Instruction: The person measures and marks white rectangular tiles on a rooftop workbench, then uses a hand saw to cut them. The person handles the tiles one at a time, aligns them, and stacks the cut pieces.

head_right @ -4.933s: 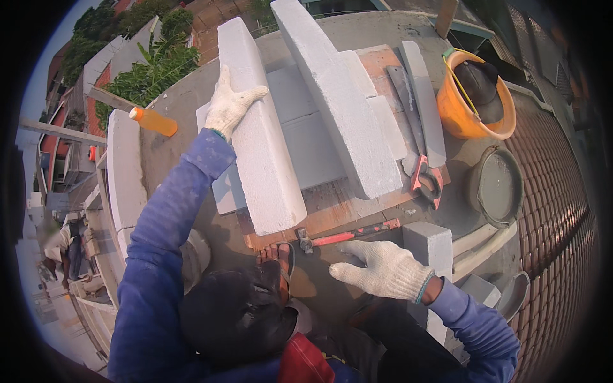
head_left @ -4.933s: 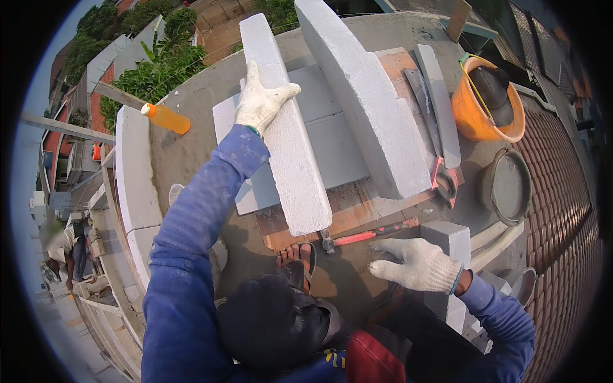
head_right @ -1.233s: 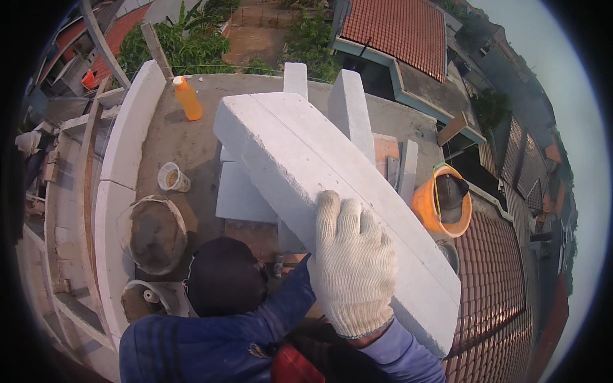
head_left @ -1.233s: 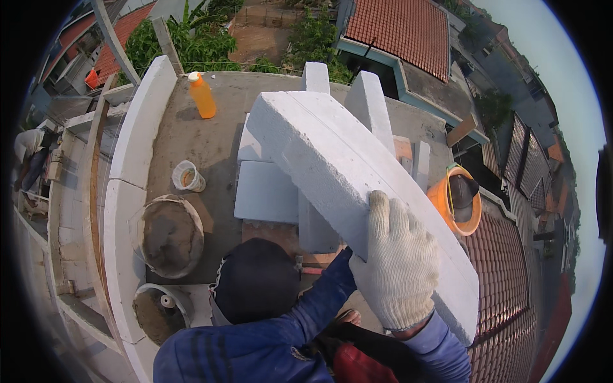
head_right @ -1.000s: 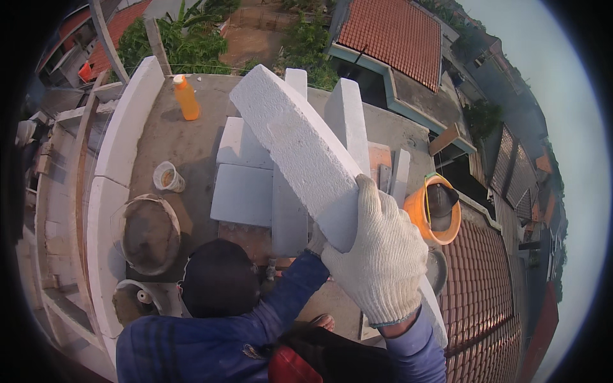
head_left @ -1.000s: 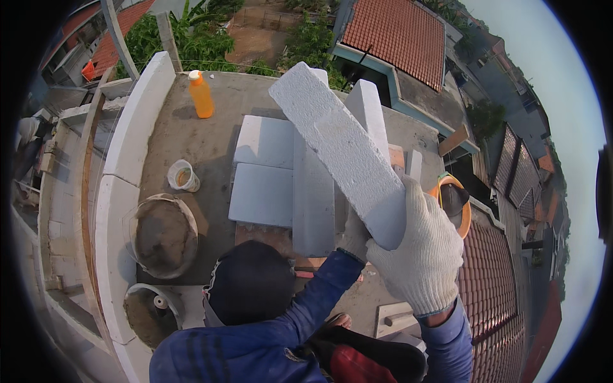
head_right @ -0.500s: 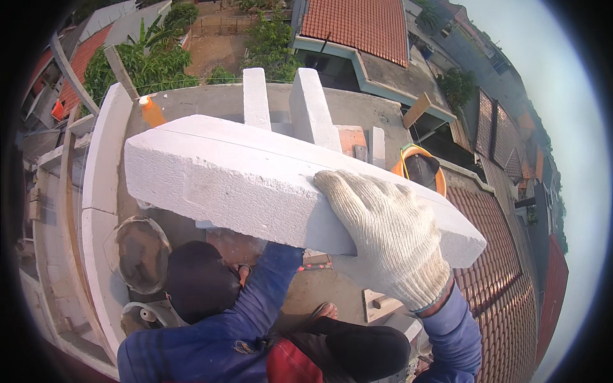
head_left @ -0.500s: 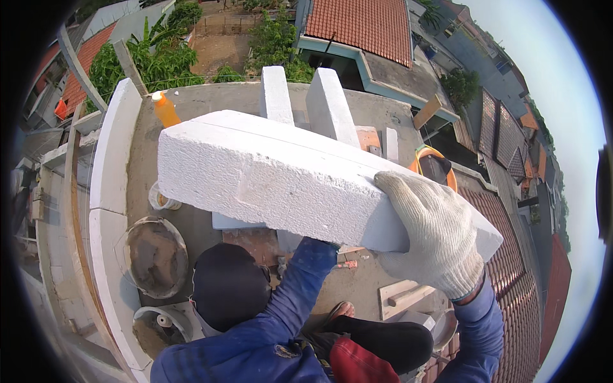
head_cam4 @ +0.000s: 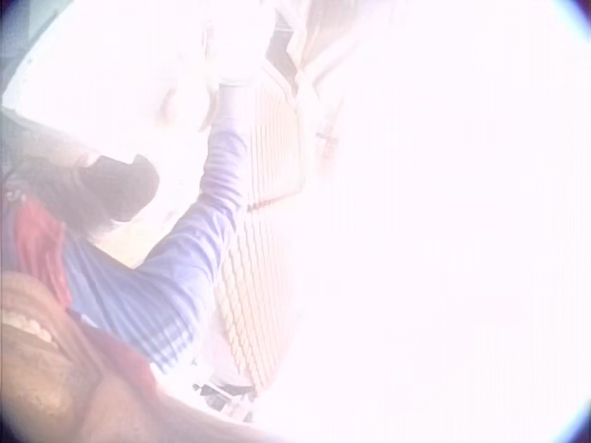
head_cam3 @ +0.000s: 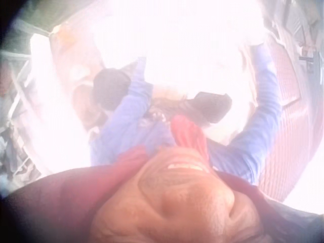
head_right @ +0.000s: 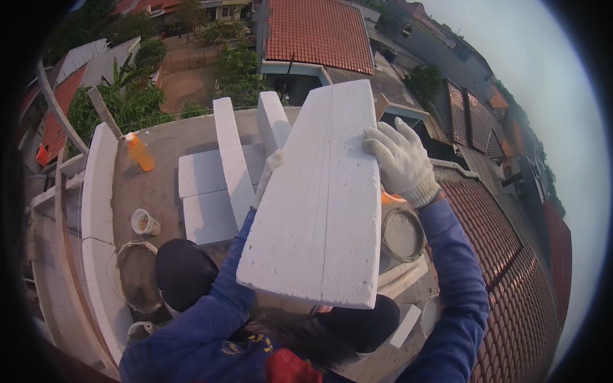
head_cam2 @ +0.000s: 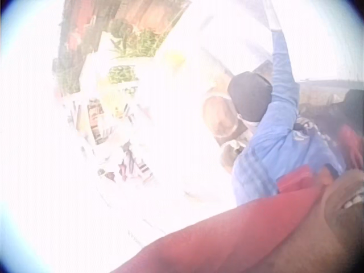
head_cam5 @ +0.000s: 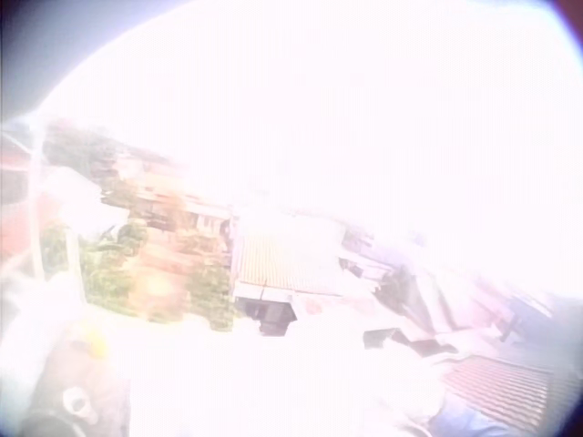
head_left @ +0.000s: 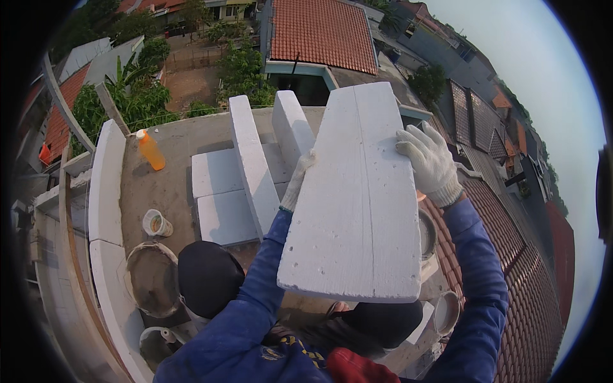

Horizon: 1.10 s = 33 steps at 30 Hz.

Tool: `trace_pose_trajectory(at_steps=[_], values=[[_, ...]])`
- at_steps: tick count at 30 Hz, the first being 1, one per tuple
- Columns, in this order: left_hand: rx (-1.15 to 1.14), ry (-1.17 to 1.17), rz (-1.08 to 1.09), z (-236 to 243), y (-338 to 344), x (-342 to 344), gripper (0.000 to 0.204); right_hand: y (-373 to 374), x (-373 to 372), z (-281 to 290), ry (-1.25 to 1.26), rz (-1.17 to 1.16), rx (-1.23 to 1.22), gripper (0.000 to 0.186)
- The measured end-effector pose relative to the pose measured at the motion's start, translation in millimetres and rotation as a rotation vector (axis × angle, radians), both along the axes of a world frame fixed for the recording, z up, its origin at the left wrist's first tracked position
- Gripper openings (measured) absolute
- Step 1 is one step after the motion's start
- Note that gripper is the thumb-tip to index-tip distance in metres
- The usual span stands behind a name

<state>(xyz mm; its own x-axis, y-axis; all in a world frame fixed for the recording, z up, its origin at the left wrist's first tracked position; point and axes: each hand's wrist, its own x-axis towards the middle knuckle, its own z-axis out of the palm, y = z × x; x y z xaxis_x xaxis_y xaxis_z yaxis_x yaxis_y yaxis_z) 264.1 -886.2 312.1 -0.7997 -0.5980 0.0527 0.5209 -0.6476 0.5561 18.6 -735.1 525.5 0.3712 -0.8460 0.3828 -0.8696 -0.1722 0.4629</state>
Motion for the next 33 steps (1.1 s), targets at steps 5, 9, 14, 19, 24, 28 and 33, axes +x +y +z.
trace_pose_trajectory(at_steps=[5, 9, 14, 19, 24, 28, 33], values=[[0.063, -0.05, 0.063, 0.0, 10.3, 12.7, 0.099, 55.3, 11.9, -123.6, -1.92, -0.242, -0.034, 0.06], [0.011, -0.173, 0.236, 6.7, 29.5, 30.0, 0.138, 48.0, 58.9, -102.4, -2.584, -0.492, 0.41, 0.063], [-0.036, -0.338, 0.393, 7.5, 16.3, 38.1, 0.137, 20.1, 56.6, -150.5, -2.435, -0.479, 0.376, 0.065], [-0.04, -0.536, 0.427, 11.6, -24.5, 41.9, 0.109, -31.4, 39.6, -162.0, -2.43, -0.486, 0.624, 0.069], [-0.051, -0.629, 0.492, -0.5, -76.6, 47.2, 0.091, -89.8, 41.3, -202.7, -2.508, -0.353, 0.685, 0.07], [-0.044, -0.653, 0.482, 0.8, -104.1, 45.4, 0.082, -124.0, 27.9, -217.1, -2.44, -0.327, 0.751, 0.068], [-0.021, -0.729, 0.462, -15.1, -117.6, 48.2, 0.078, -133.7, 39.2, -224.2, -2.382, -0.299, 0.696, 0.068]])
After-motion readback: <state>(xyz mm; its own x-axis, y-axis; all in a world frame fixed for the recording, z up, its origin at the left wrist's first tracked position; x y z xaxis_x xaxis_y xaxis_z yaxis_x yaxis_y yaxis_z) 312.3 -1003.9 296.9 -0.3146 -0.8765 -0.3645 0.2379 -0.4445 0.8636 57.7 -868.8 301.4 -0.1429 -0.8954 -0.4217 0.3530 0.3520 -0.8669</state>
